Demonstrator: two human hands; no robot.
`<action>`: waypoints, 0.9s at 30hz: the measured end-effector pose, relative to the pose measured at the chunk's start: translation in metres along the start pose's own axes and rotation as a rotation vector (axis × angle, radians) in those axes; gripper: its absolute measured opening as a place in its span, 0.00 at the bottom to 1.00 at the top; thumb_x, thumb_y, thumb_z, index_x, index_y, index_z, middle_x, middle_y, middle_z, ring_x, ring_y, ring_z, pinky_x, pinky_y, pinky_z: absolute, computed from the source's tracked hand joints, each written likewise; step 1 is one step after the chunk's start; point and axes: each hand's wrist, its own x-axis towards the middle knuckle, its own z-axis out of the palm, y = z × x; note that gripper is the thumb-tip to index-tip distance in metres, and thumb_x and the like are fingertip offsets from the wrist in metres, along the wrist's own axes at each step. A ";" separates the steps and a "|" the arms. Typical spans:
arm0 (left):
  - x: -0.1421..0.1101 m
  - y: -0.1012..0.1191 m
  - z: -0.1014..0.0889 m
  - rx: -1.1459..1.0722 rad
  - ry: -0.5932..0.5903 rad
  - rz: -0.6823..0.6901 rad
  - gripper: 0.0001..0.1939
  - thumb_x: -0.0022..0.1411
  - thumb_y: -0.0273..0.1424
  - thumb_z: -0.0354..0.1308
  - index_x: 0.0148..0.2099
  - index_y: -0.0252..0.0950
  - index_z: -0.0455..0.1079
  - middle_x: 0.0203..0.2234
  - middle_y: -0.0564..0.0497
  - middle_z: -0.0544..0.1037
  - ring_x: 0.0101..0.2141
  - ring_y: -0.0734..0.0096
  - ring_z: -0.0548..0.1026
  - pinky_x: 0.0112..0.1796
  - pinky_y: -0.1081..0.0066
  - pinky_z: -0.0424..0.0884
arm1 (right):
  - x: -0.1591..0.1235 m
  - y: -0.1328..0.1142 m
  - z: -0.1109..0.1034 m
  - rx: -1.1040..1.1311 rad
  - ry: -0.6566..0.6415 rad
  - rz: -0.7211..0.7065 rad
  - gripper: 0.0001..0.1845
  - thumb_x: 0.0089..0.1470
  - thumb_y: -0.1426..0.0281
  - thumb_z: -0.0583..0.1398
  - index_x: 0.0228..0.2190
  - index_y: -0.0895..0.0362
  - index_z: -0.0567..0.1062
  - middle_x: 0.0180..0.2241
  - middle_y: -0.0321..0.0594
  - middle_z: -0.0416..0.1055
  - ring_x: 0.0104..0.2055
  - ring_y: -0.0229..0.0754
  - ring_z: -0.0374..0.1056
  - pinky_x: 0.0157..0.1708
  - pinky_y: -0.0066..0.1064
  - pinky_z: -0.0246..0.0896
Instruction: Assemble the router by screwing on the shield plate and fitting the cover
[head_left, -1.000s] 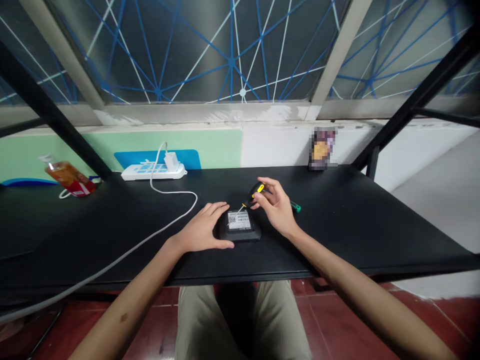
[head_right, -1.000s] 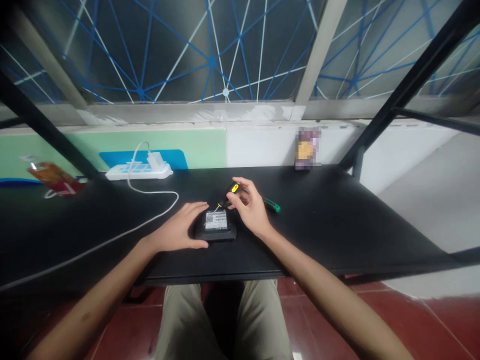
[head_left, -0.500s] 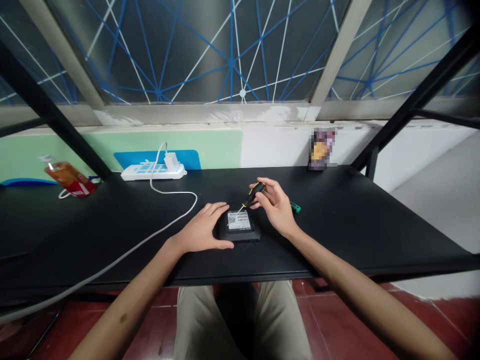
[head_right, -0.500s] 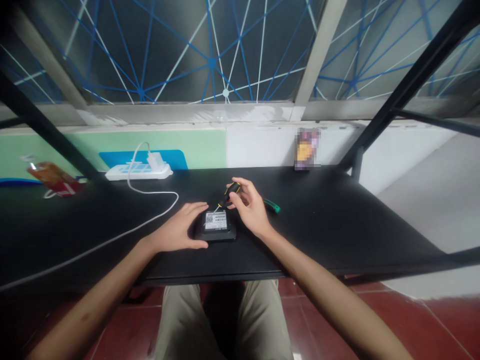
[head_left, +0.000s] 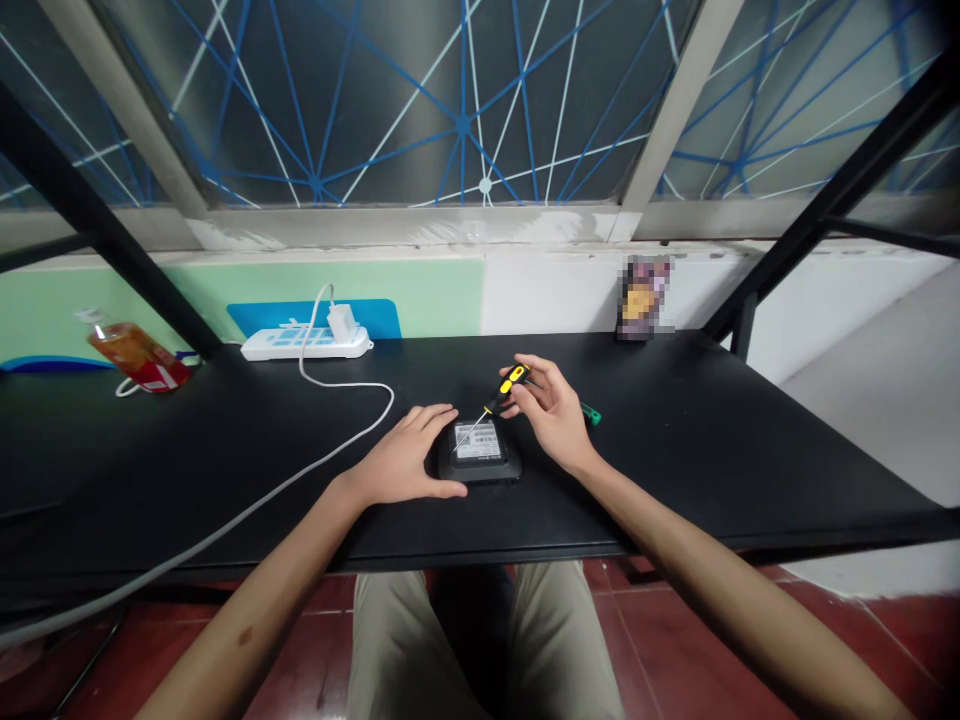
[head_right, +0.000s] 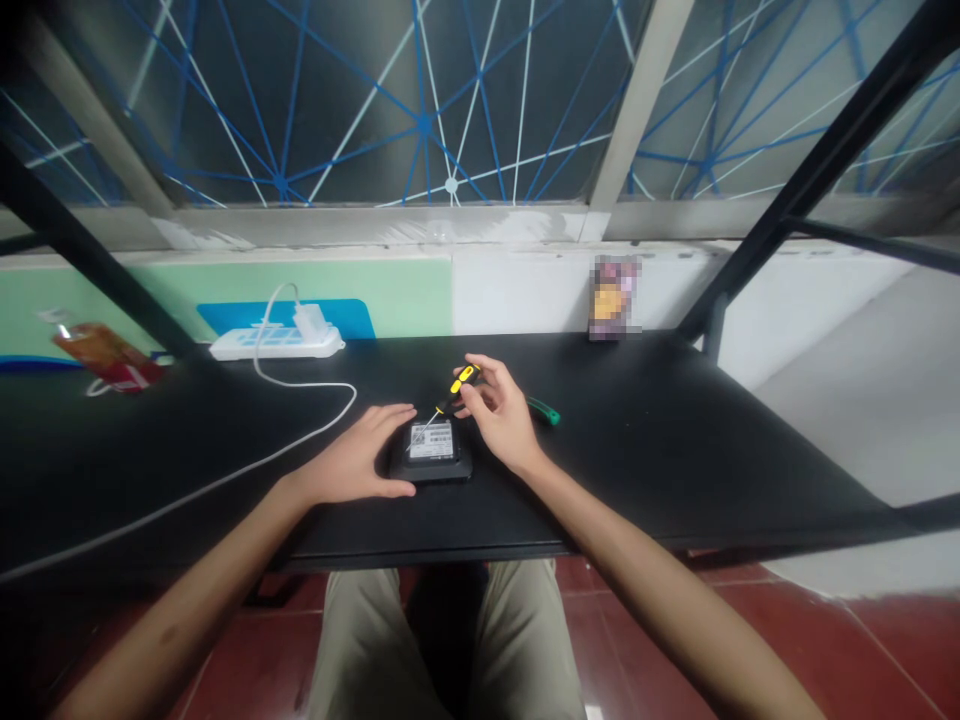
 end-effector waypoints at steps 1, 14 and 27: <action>0.000 0.000 0.000 -0.001 0.001 0.001 0.50 0.54 0.55 0.68 0.70 0.35 0.56 0.66 0.36 0.61 0.65 0.43 0.60 0.63 0.47 0.59 | 0.000 0.000 0.000 0.001 -0.002 -0.001 0.22 0.58 0.61 0.64 0.53 0.49 0.69 0.50 0.41 0.73 0.35 0.37 0.74 0.34 0.34 0.79; -0.001 -0.002 0.001 -0.010 0.005 0.007 0.50 0.54 0.56 0.67 0.70 0.37 0.56 0.67 0.36 0.61 0.65 0.42 0.60 0.63 0.45 0.59 | 0.001 0.001 0.000 -0.035 -0.006 -0.009 0.22 0.57 0.61 0.63 0.51 0.50 0.66 0.49 0.42 0.73 0.35 0.37 0.74 0.34 0.35 0.79; 0.000 -0.002 0.000 0.000 -0.001 0.004 0.51 0.54 0.56 0.67 0.70 0.36 0.55 0.67 0.36 0.61 0.65 0.43 0.59 0.63 0.46 0.59 | 0.001 -0.001 0.000 -0.053 -0.005 0.019 0.23 0.55 0.59 0.65 0.51 0.48 0.68 0.40 0.36 0.69 0.36 0.38 0.73 0.34 0.35 0.79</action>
